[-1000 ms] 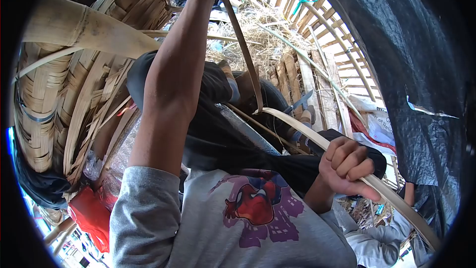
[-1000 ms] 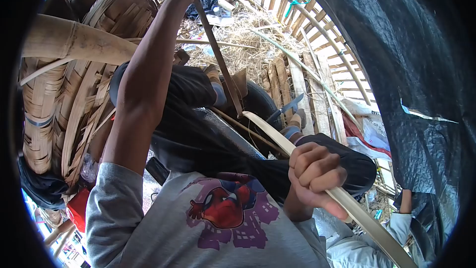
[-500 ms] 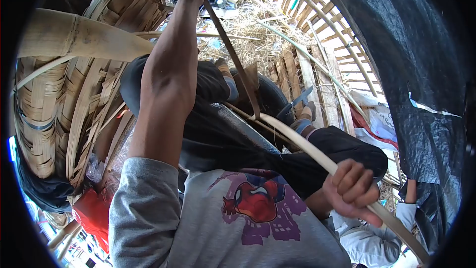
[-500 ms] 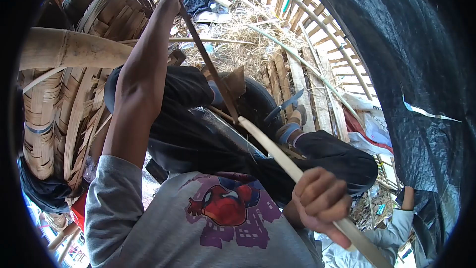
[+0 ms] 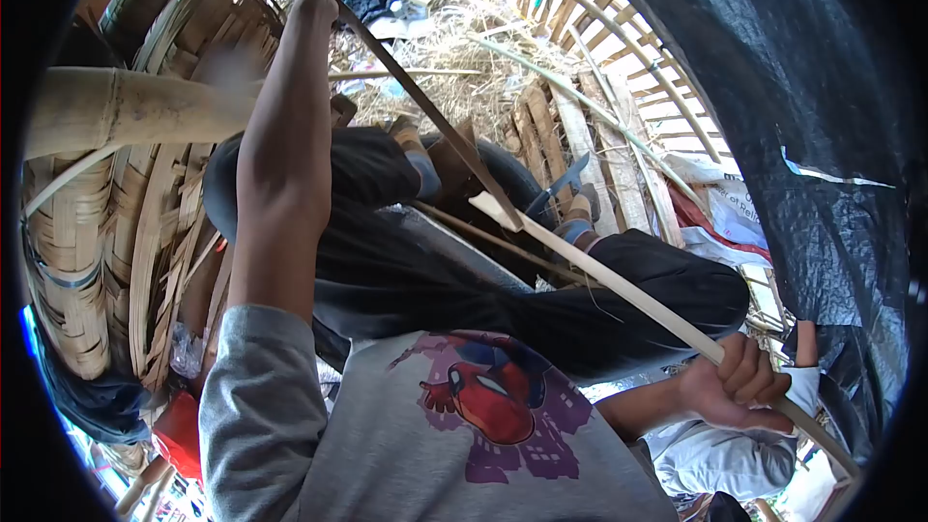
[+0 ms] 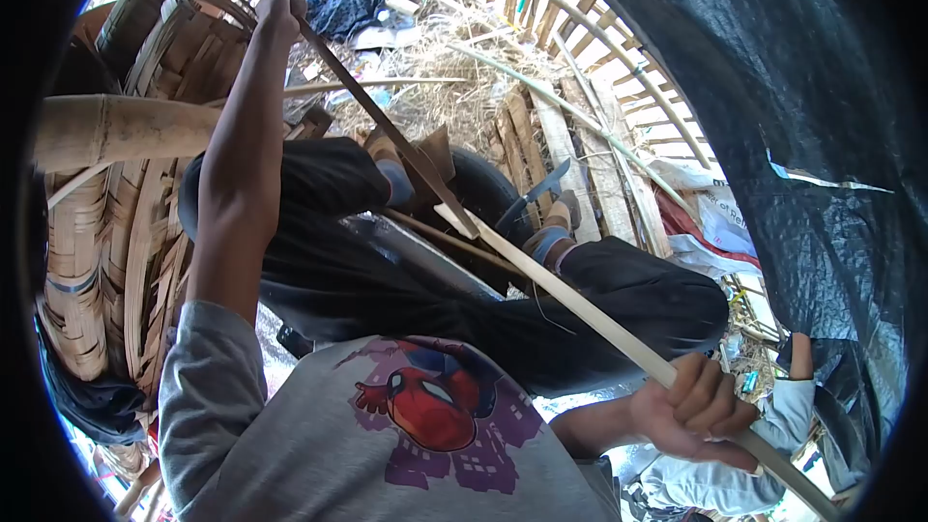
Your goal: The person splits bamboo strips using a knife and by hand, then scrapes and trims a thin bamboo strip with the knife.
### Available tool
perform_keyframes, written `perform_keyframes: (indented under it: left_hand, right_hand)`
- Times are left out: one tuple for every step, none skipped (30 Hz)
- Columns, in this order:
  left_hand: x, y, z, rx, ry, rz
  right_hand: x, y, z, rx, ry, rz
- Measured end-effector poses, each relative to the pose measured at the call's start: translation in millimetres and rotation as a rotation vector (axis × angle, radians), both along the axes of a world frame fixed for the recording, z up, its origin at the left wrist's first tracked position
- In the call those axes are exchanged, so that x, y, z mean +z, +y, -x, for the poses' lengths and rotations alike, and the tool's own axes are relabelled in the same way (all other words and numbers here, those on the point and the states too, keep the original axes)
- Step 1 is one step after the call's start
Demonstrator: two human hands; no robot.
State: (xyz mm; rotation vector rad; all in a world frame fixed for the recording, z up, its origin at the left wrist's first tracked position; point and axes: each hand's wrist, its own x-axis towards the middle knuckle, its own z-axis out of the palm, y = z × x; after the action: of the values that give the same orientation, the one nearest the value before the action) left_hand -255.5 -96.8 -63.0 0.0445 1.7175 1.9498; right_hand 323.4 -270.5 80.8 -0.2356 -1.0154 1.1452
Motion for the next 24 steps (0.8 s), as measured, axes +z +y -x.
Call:
perform_keyframes:
  left_hand:
    - [-3.3,6.5,2.4,-0.036,0.01,-0.031]
    - [-5.0,13.3,1.4,-0.074,-0.021,-0.06]
    - [-3.4,18.8,-7.4,-0.111,-0.055,-0.088]
    - [8.1,17.8,-31.1,-0.119,-0.013,-0.087]
    - [18.1,18.2,-47.5,-0.146,-0.008,-0.097]
    - [20.1,21.0,-52.9,-0.202,0.018,-0.142]
    - [24.9,25.0,-57.6,-0.261,0.048,-0.19]
    - [27.6,27.5,-64.4,-0.288,0.026,-0.253]
    - [35.3,28.8,-74.6,-0.314,0.007,-0.318]
    - [51.0,26.2,-89.6,-0.298,0.001,-0.278]
    - [54.4,24.1,-97.8,-0.303,0.001,-0.279]
    - [54.7,24.5,-101.3,-0.328,0.028,-0.326]
    - [57.3,26.4,-104.0,-0.355,0.058,-0.375]
    - [56.8,27.2,-108.8,-0.398,0.078,-0.398]
    - [60.6,23.6,-124.6,-0.414,0.081,-0.43]
    - [75.2,15.6,-146.2,-0.429,0.048,-0.405]
    - [88.9,11.7,-164.4,-0.446,0.014,-0.378]
    - [82.2,17.9,-171.3,-0.506,0.07,-0.44]
    - [90.3,17.4,-186.9,-0.497,0.052,-0.447]
    - [96.5,12.2,-202.5,-0.523,0.106,-0.471]
    - [107.9,3.8,-217.3,-0.549,0.164,-0.499]
    - [113.7,0.1,-225.6,-0.571,0.195,-0.515]
    - [118.1,-4.0,-231.5,-0.593,0.225,-0.527]
    - [115.8,-7.3,-234.8,-0.659,0.279,-0.665]
  right_hand:
    - [-4.8,1.8,8.8,-0.008,0.005,-0.012]
    - [-11.8,4.6,19.3,-0.112,-0.014,0.062]
    - [-18.7,9.2,28.5,-0.215,-0.033,0.139]
    - [-25.8,15.7,34.6,-0.133,-0.024,0.139]
    - [-31.2,21.1,39.9,-0.049,-0.016,0.141]
    - [-33.8,24.2,46.5,-0.056,-0.027,0.187]
    - [-37.3,26.7,50.7,-0.057,-0.025,0.181]
    - [-40.6,27.9,53.5,-0.069,-0.019,0.26]
    - [-43.6,30.9,56.3,-0.079,-0.011,0.336]
    - [-45.8,35.8,56.7,-0.066,0.008,0.347]
    - [-47.9,38.1,55.2,-0.07,0.01,0.346]
    - [-50.1,40.7,53.4,-0.115,0.036,0.385]
    - [-52.6,43.5,52.8,-0.161,0.067,0.421]
    - [-54.8,45.8,52.4,-0.151,0.06,0.431]
    - [-54.7,46.8,57.0,-0.156,0.063,0.426]
    - [-54.5,46.9,66.0,-0.191,-0.008,0.448]
    - [-54.5,46.2,75.4,-0.228,-0.078,0.473]
    - [-56.6,46.8,84.4,-0.207,-0.137,0.463]
    - [-56.1,49.1,97.8,-0.221,-0.153,0.504]
    - [-63.1,56.8,103.7,-0.19,-0.128,0.544]
    - [-70.1,67.6,110.1,-0.158,-0.099,0.579]
    - [-69.6,77.6,117.8,-0.133,-0.141,0.571]
    - [-69.1,86.0,125.5,-0.107,-0.183,0.567]
    - [-70.0,96.0,133.7,-0.103,-0.198,0.607]
